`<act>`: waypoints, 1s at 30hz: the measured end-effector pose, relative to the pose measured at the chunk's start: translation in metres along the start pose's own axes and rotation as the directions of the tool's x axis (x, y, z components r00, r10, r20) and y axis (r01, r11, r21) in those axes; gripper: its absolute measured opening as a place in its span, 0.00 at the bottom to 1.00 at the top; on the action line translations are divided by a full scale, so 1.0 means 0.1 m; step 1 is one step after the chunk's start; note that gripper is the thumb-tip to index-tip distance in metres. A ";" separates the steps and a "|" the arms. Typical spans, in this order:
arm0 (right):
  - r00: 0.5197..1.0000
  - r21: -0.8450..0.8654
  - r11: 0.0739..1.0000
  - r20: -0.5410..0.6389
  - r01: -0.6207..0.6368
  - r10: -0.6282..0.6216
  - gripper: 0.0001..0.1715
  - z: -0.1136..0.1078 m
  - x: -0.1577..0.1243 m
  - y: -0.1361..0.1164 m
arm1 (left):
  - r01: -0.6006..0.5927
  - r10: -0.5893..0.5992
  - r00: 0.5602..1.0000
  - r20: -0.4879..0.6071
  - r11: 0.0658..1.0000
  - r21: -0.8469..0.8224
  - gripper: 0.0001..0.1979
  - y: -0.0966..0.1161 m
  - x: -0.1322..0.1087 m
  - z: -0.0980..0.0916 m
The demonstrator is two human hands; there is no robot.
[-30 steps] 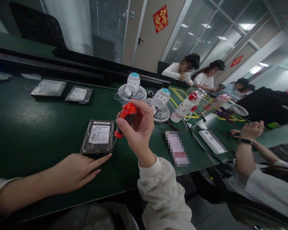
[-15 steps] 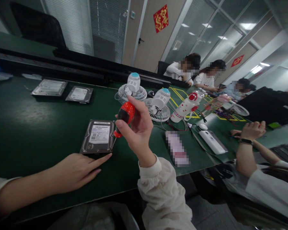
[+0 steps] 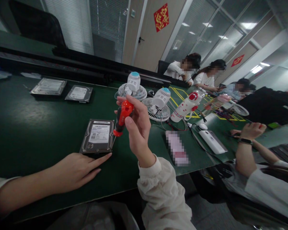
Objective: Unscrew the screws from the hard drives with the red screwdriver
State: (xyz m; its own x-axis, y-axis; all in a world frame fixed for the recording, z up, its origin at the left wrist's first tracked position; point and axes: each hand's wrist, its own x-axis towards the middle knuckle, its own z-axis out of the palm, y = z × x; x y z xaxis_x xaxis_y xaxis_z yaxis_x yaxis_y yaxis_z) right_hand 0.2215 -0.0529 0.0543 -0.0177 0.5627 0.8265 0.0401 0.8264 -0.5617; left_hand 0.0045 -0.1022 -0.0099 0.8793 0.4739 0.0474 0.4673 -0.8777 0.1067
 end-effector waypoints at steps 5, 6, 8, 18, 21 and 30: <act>0.995 -0.111 0.993 -0.086 0.044 -0.053 0.27 0.01 0.00 0.02 | -0.003 0.003 1.000 -0.018 1.000 0.011 0.29 0.00 0.01 0.00; 0.993 -0.122 0.991 -0.102 0.055 -0.068 0.28 0.01 0.00 0.02 | -0.004 0.004 1.000 -0.027 1.000 0.015 0.29 0.00 0.01 0.00; 0.992 -0.117 0.991 -0.101 0.060 -0.072 0.27 0.00 0.00 0.03 | -0.006 0.006 0.999 -0.032 1.000 0.013 0.29 0.00 0.01 0.01; 0.996 -0.055 0.998 -0.080 0.024 -0.028 0.25 0.00 0.00 0.02 | -0.002 0.002 1.000 -0.015 1.000 -0.009 0.29 0.00 -0.01 0.01; 0.997 -0.098 0.995 -0.079 0.016 -0.024 0.24 -0.02 0.00 0.03 | -0.001 0.001 1.000 -0.014 1.000 -0.001 0.29 0.01 0.01 0.00; 0.993 -0.066 0.997 -0.109 0.031 -0.038 0.21 -0.03 0.01 0.03 | 0.003 -0.003 1.000 -0.002 1.000 -0.003 0.29 0.01 0.01 -0.02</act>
State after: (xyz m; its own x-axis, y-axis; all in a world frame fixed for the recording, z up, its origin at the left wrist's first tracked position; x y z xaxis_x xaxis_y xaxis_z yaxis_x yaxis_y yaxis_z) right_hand 0.2246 -0.0495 0.0536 0.0898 0.5247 0.8466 0.1059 0.8401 -0.5319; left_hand 0.0057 -0.1020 -0.0075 0.8779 0.4763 0.0494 0.4693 -0.8763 0.1095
